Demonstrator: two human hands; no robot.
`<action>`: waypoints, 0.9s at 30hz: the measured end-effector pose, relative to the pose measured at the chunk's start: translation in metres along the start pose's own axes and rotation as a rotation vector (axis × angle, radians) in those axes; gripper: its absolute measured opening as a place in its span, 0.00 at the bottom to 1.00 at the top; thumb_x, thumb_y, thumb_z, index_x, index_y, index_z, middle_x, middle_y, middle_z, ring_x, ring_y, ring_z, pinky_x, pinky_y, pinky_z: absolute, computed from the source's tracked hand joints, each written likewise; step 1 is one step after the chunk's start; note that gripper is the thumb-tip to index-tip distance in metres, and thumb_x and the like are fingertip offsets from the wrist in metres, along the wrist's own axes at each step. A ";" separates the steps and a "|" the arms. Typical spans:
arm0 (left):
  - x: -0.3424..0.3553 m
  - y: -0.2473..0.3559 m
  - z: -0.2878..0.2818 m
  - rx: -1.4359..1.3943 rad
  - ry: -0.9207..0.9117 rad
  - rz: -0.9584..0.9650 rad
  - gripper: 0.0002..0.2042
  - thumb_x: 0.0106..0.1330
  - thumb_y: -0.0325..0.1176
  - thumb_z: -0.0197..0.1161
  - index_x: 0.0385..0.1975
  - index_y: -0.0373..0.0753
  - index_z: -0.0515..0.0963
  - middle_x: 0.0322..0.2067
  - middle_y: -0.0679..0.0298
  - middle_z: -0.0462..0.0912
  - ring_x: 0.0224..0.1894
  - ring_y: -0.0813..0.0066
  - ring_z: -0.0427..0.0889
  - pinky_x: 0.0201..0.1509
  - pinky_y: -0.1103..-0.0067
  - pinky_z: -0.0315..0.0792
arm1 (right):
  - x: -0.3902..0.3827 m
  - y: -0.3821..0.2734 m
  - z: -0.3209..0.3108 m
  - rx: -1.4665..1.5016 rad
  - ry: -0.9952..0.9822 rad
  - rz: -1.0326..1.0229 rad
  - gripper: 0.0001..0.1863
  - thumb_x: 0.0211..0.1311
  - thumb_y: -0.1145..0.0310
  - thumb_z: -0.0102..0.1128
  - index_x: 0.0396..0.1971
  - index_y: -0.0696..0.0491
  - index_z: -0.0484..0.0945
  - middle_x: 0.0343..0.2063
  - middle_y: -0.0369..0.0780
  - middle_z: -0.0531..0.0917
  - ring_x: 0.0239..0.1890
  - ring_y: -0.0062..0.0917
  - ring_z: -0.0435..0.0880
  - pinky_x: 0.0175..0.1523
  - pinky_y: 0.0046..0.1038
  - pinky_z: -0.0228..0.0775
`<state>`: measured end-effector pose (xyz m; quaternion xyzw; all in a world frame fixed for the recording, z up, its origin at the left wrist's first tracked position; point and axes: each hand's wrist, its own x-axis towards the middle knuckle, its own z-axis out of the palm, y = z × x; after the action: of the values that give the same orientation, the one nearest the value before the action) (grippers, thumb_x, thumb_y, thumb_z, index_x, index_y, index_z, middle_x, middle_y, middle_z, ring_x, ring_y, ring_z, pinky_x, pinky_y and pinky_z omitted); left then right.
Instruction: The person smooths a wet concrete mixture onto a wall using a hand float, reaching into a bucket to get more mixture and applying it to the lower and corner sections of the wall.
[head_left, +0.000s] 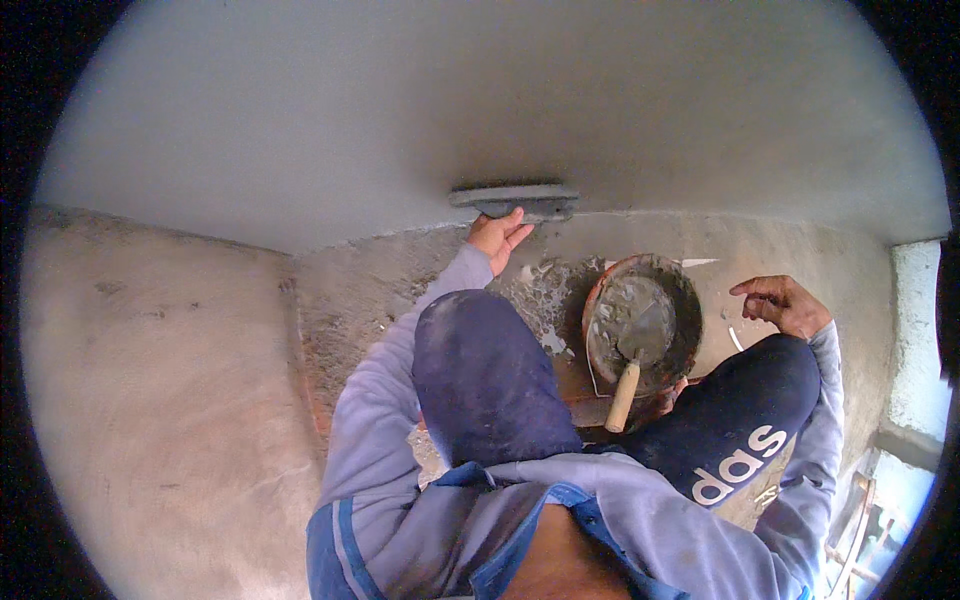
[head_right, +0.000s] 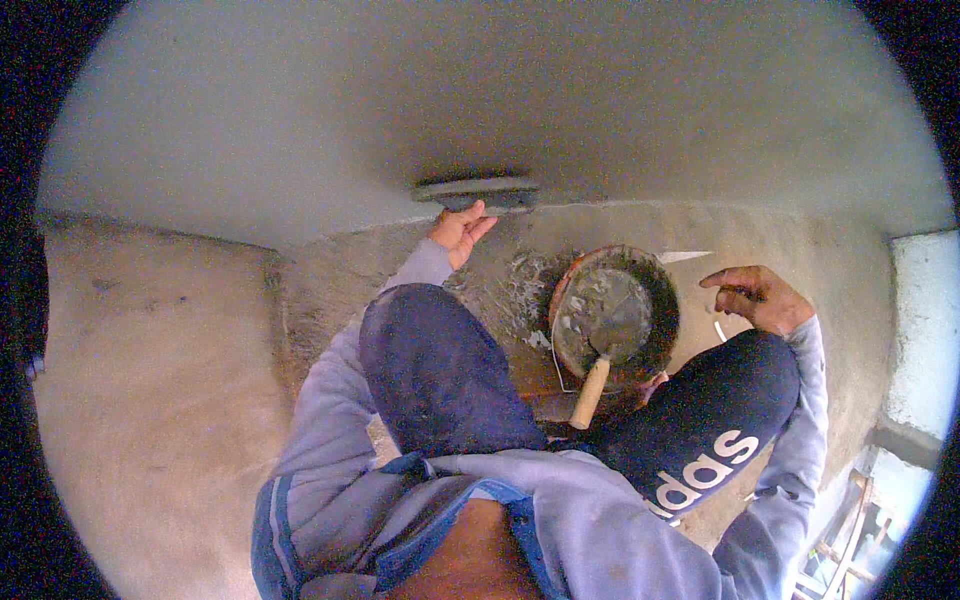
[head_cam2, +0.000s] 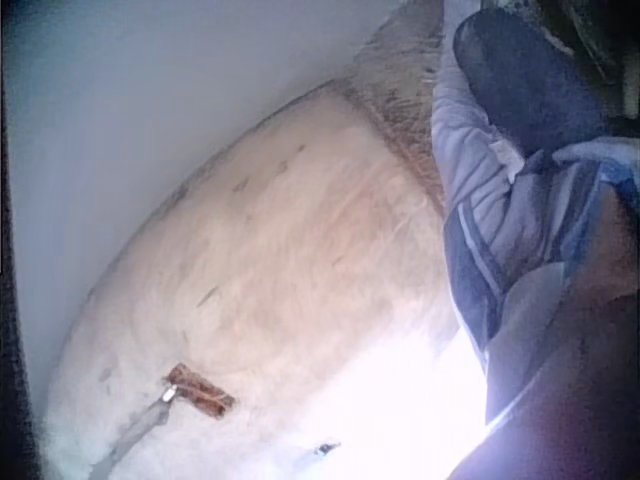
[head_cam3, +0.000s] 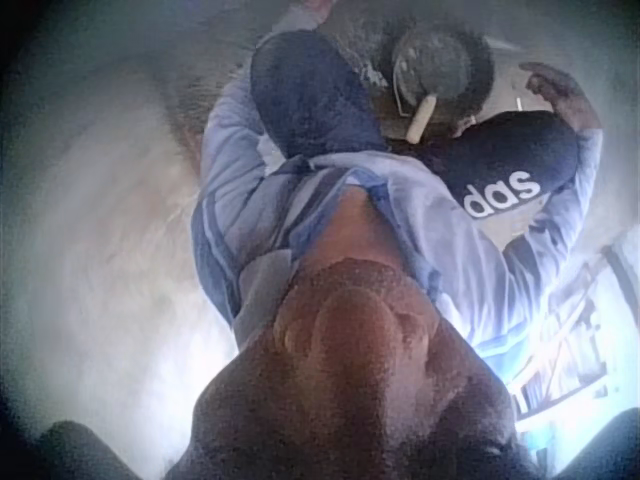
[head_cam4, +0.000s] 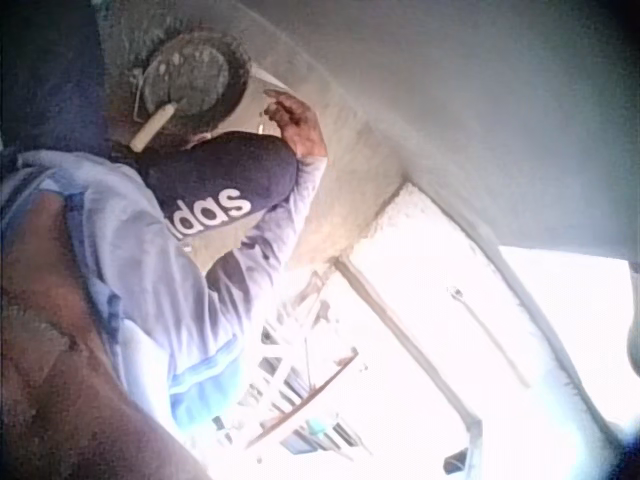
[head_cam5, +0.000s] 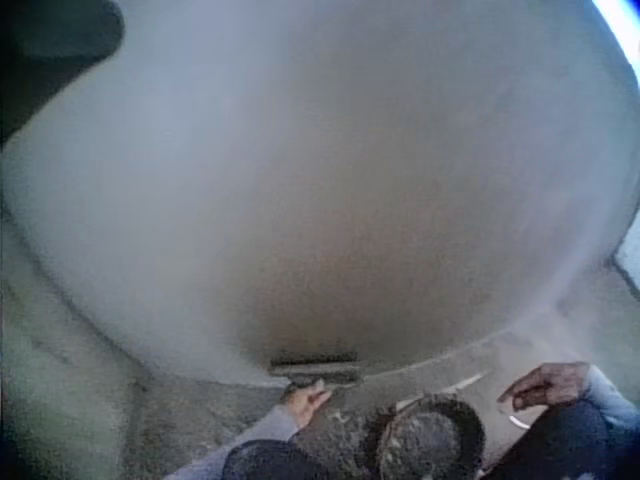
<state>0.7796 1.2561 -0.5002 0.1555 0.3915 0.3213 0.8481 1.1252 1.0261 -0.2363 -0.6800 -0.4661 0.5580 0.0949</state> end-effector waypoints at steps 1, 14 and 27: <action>-0.014 0.014 0.017 0.003 -0.006 -0.003 0.13 0.59 0.22 0.59 0.41 0.29 0.65 0.39 0.59 0.74 0.42 0.68 0.76 0.53 0.67 0.75 | 0.000 -0.001 0.000 -0.010 -0.015 -0.057 0.17 0.55 0.78 0.52 0.47 0.58 0.74 0.27 0.37 0.78 0.32 0.21 0.75 0.42 0.23 0.68; -0.249 0.216 0.237 0.084 -0.626 0.607 0.08 0.64 0.26 0.53 0.40 0.29 0.71 0.39 0.54 0.77 0.46 0.61 0.78 0.56 0.66 0.73 | 0.007 0.002 -0.001 -0.130 0.017 -0.288 0.19 0.58 0.75 0.51 0.51 0.58 0.71 0.24 0.35 0.75 0.29 0.19 0.73 0.38 0.23 0.68; -0.139 0.108 0.024 0.184 0.123 0.321 0.23 0.57 0.25 0.63 0.48 0.28 0.58 0.40 0.57 0.71 0.41 0.68 0.76 0.51 0.67 0.76 | 0.010 0.015 -0.001 -0.102 0.023 -0.236 0.17 0.56 0.75 0.50 0.48 0.54 0.74 0.30 0.38 0.80 0.33 0.21 0.77 0.41 0.24 0.70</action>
<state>0.6852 1.2437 -0.3507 0.2728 0.4407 0.4241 0.7426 1.1340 1.0257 -0.2526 -0.6307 -0.5697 0.5105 0.1306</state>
